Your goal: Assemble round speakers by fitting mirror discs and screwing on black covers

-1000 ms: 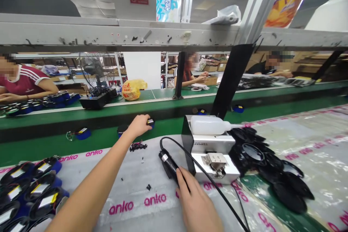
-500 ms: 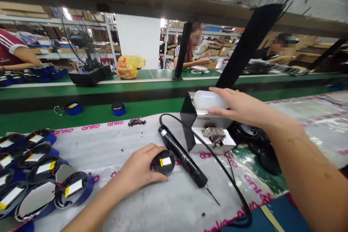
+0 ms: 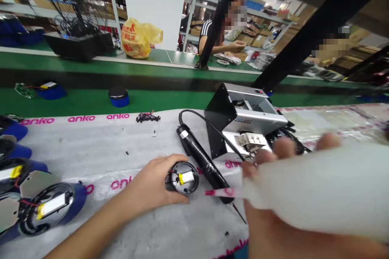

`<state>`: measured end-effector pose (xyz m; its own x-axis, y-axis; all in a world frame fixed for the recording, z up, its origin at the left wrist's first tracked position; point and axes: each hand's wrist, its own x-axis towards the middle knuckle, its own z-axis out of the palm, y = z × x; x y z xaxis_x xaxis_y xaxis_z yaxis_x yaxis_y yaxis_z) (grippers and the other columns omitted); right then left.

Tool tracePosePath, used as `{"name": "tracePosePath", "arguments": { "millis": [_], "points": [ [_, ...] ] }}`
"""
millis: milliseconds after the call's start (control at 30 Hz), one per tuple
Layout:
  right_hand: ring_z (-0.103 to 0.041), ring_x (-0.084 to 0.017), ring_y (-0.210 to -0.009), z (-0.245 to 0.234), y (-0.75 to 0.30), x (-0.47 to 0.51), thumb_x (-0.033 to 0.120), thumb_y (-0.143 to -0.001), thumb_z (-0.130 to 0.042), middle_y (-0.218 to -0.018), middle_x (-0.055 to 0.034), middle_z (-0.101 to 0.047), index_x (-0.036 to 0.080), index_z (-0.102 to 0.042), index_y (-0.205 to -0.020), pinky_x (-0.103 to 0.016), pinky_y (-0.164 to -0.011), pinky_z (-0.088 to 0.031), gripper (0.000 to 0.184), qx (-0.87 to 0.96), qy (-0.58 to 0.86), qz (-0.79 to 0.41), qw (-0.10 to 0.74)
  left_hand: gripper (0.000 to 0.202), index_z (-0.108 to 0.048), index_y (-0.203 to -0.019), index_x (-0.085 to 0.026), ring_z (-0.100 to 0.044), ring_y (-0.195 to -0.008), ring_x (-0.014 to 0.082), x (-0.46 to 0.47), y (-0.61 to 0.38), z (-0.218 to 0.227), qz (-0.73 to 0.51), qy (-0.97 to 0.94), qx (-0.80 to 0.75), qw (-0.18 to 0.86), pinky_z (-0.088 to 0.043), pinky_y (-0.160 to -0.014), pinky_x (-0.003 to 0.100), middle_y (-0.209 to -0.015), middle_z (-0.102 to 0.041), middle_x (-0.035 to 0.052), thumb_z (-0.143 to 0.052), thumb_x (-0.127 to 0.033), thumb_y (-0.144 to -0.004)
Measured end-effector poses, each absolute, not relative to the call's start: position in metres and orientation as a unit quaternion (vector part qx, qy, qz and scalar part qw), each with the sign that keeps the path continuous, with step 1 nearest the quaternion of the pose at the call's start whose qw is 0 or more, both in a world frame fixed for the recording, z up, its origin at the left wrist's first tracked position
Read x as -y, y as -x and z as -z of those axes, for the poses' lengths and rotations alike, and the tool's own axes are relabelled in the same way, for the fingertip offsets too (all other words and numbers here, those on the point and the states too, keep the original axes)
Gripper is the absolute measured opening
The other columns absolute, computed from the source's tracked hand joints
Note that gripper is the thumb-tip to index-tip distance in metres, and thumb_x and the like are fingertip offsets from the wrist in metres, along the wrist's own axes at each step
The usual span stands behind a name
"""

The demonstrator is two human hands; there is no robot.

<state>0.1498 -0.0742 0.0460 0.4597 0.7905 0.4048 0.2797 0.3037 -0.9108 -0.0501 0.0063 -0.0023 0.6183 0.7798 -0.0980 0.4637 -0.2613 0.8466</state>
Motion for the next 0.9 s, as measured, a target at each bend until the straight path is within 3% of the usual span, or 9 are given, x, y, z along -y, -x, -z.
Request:
{"name": "tracePosePath", "arguments": {
  "millis": [33, 100, 200, 367, 600, 700, 833, 900],
  "points": [
    [-0.062, -0.029, -0.099, -0.038, -0.139, 0.072, 0.087, -0.078, -0.042, -0.129, -0.0083, -0.056, 0.046, -0.027, -0.150, -0.045, -0.076, -0.055, 0.084, 0.449, 0.512, -0.248, 0.689, 0.061, -0.061, -0.120, -0.029, -0.066, -0.103, 0.0256, -0.007, 0.050, 0.003, -0.176, -0.778, -0.397, 0.453, -0.050, -0.089, 0.035, -0.115, -0.071, -0.0011, -0.087, -0.028, -0.065],
    [-0.060, -0.024, -0.089, -0.025, -0.125, 0.064, 0.078, -0.070, -0.067, -0.113, -0.0037, -0.059, 0.045, -0.046, -0.138, -0.040, -0.075, -0.055, 0.079, 0.385, 0.431, -0.306, 0.757, 0.064, -0.061, -0.124, -0.029, -0.065, -0.108, 0.0264, -0.007, 0.050, 0.006, -0.181, -0.783, -0.391, 0.448, -0.049, -0.095, 0.037, -0.122, -0.070, 0.0000, -0.087, -0.029, -0.065],
    [-0.057, -0.021, -0.086, -0.014, -0.119, 0.055, 0.064, -0.067, -0.079, -0.105, -0.0019, -0.055, 0.042, -0.053, -0.130, -0.037, -0.075, -0.055, 0.072, 0.348, 0.393, -0.324, 0.787, 0.066, -0.060, -0.126, -0.029, -0.064, -0.113, 0.0263, -0.007, 0.051, 0.009, -0.183, -0.786, -0.384, 0.449, -0.048, -0.099, 0.037, -0.128, -0.069, 0.0000, -0.087, -0.029, -0.066],
    [-0.059, -0.021, -0.081, -0.007, -0.117, 0.053, 0.069, -0.064, -0.079, -0.099, -0.0032, -0.054, 0.038, -0.051, -0.127, -0.039, -0.071, -0.058, 0.076, 0.365, 0.416, -0.292, 0.780, 0.067, -0.061, -0.125, -0.029, -0.065, -0.112, 0.0247, -0.007, 0.050, 0.009, -0.185, -0.789, -0.382, 0.444, -0.048, -0.099, 0.035, -0.127, -0.069, -0.0018, -0.089, -0.028, -0.064],
    [-0.063, -0.019, -0.083, -0.003, -0.114, 0.062, 0.069, -0.065, -0.079, -0.097, 0.0032, -0.062, 0.044, -0.056, -0.125, -0.042, -0.090, -0.056, 0.069, 0.364, 0.375, -0.304, 0.797, 0.063, -0.061, -0.122, -0.030, -0.065, -0.110, 0.0219, -0.009, 0.049, 0.006, -0.187, -0.791, -0.373, 0.446, -0.047, -0.098, 0.032, -0.122, -0.071, -0.0063, -0.088, -0.027, -0.065],
    [-0.064, -0.020, -0.085, -0.002, -0.113, 0.065, 0.069, -0.074, -0.072, -0.098, 0.0028, -0.062, 0.044, -0.054, -0.128, -0.046, -0.094, -0.055, 0.063, 0.395, 0.385, -0.265, 0.791, 0.061, -0.062, -0.119, -0.030, -0.066, -0.106, 0.0211, -0.009, 0.049, 0.005, -0.190, -0.789, -0.368, 0.454, -0.048, -0.095, 0.031, -0.119, -0.072, -0.0070, -0.088, -0.025, -0.065],
    [-0.067, -0.019, -0.087, 0.000, -0.110, 0.068, 0.050, -0.097, -0.051, -0.096, 0.0029, -0.063, 0.045, -0.050, -0.131, -0.046, -0.095, -0.054, 0.034, 0.407, 0.414, -0.240, 0.778, 0.060, -0.062, -0.120, -0.029, -0.067, -0.105, 0.0209, -0.008, 0.049, 0.004, -0.193, -0.789, -0.365, 0.455, -0.049, -0.094, 0.030, -0.119, -0.072, -0.0058, -0.087, -0.024, -0.066],
    [-0.067, -0.019, -0.089, -0.002, -0.109, 0.066, 0.047, -0.097, -0.052, -0.100, 0.0020, -0.065, 0.042, -0.050, -0.133, -0.043, -0.092, -0.055, 0.036, 0.409, 0.399, -0.253, 0.781, 0.061, -0.061, -0.122, -0.029, -0.065, -0.108, 0.0222, -0.008, 0.050, 0.005, -0.188, -0.793, -0.366, 0.449, -0.048, -0.097, 0.032, -0.122, -0.071, -0.0039, -0.086, -0.024, -0.067]
  ]
}}
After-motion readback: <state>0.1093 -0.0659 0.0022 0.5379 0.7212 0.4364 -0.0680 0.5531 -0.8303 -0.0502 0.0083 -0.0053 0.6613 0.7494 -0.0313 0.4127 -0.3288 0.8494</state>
